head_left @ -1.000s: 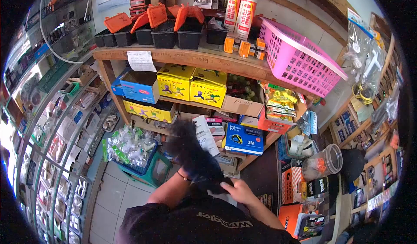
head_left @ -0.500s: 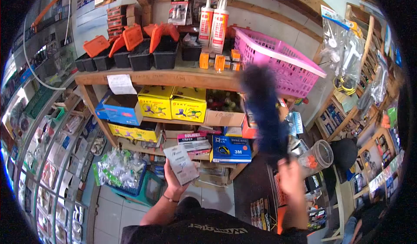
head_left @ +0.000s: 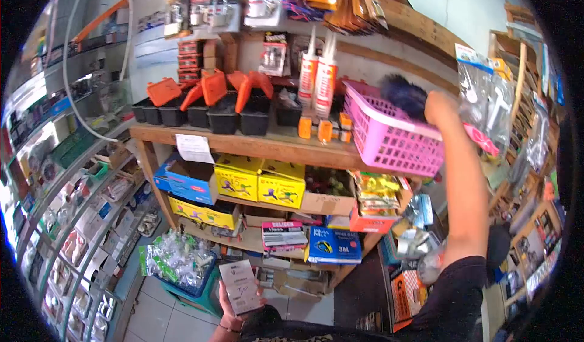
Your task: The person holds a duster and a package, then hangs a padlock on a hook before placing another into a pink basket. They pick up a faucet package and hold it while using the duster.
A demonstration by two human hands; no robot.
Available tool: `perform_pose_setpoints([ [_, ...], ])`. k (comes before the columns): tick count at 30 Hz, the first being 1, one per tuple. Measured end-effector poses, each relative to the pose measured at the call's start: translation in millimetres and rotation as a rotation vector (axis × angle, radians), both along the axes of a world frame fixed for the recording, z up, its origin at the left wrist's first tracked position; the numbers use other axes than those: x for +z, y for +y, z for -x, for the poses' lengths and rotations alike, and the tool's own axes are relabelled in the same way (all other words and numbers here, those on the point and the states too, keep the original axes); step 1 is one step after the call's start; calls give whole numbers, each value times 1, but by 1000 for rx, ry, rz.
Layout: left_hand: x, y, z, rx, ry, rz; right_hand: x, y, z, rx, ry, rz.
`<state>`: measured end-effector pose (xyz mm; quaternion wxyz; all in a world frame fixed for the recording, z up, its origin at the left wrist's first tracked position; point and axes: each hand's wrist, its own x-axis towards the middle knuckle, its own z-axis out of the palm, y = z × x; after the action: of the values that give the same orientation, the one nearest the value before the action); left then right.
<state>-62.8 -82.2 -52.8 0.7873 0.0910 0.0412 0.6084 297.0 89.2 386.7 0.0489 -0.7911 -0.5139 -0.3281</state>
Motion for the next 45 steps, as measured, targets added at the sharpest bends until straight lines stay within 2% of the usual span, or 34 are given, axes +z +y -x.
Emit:
perform_pose_setpoints([
  [2, -12, -5, 7, 33, 26, -133, -4, 38, 2, -18, -20, 49],
  [4, -12, -17, 12, 13, -29, -19, -12, 67, 4, -66, 14, 139],
  [5, -16, -21, 17, 92, 307, 96, -22, 90, -8, -76, 77, 149],
  [6, -5, -23, 18, 112, 304, 94, -34, 114, -30, -20, 74, 205],
  [8, 17, -30, 17, -14, 160, 47, -39, 130, -36, 43, 62, 274],
  [9, 10, -28, 18, -3, 155, 58, -32, 118, -28, 42, 59, 371],
  [10, -2, -24, 20, -42, 19, 54, -25, 103, -20, 38, 58, 471],
  [11, -12, -22, 20, -80, -117, 50, -16, 90, -11, 14, 39, 441],
  [12, -11, -21, 21, -70, -121, 63, -8, 83, -3, -9, 21, 412],
  [14, 4, -15, 26, -113, -6, 74, 8, 92, -25, 108, 89, 180],
  [16, 18, -8, 32, -126, -26, 0, 17, 13, 37, 310, 128, -271],
  [18, 25, 3, 43, -180, -104, -102, 4, -10, 50, 522, -18, -543],
  [20, 44, 14, 54, -185, -93, -184, -34, -50, 99, 800, 342, -522],
  [21, 55, 20, 62, -127, 63, -100, -70, -51, 113, 1022, 368, -584],
  [22, 66, 26, 69, -68, 217, -14, -105, -64, 138, 1292, 730, -271],
  [24, 74, 45, 82, -63, 195, -58, -174, -93, 212, 1382, 1004, 55],
  [26, 78, 63, 102, 47, 351, -157, -241, -98, 272, 1331, 1032, 360],
  [28, 99, 68, 113, 382, 844, -202, -277, -101, 327, 1418, 1115, 499],
  [29, 104, 70, 122, 424, 883, -213, -293, -104, 352, 1431, 1170, 451],
  [30, 80, 83, 133, 557, 1174, -211, -303, -105, 373, 1442, 1222, 405],
  [32, 76, 94, 163, 502, 1332, -192, -305, -107, 400, 1411, 1272, 311],
  [33, 84, 92, 175, 492, 1337, -196, -308, -103, 408, 1265, 1469, 418],
  [34, 94, 91, 186, 375, 1182, -157, -312, -97, 415, 1104, 1657, 522],
  [35, 108, 92, 194, 262, 1021, -123, -316, -88, 426, 1247, 1622, 379],
  [36, 117, 96, 198, 258, 1017, -137, -314, -84, 428, 1246, 1613, 366],
  [38, 135, 99, 203, 297, 1067, -363, -297, -79, 431, 1094, 1871, 248],
  [39, 165, 99, 210, 236, 956, -461, -286, -72, 428, 1085, 2005, 257],
  [40, 182, 113, 219, 353, 1094, -633, -266, -65, 427, 1231, 1931, 185],
  [41, 203, 124, 224, 327, 991, -657, -242, -62, 427, 1240, 1961, 188],
  [42, 223, 138, 231, 396, 1054, -745, -226, -51, 424, 1325, 1924, 153],
  [43, 262, 138, 238, 555, 1264, -807, -201, -44, 420, 1336, 1847, 202],
  [44, 291, 142, 239, 614, 1286, -746, -183, -34, 418, 1414, 1831, 169],
  [45, 313, 155, 240, 657, 1297, -798, -168, -23, 416, 1483, 1802, 144],
])
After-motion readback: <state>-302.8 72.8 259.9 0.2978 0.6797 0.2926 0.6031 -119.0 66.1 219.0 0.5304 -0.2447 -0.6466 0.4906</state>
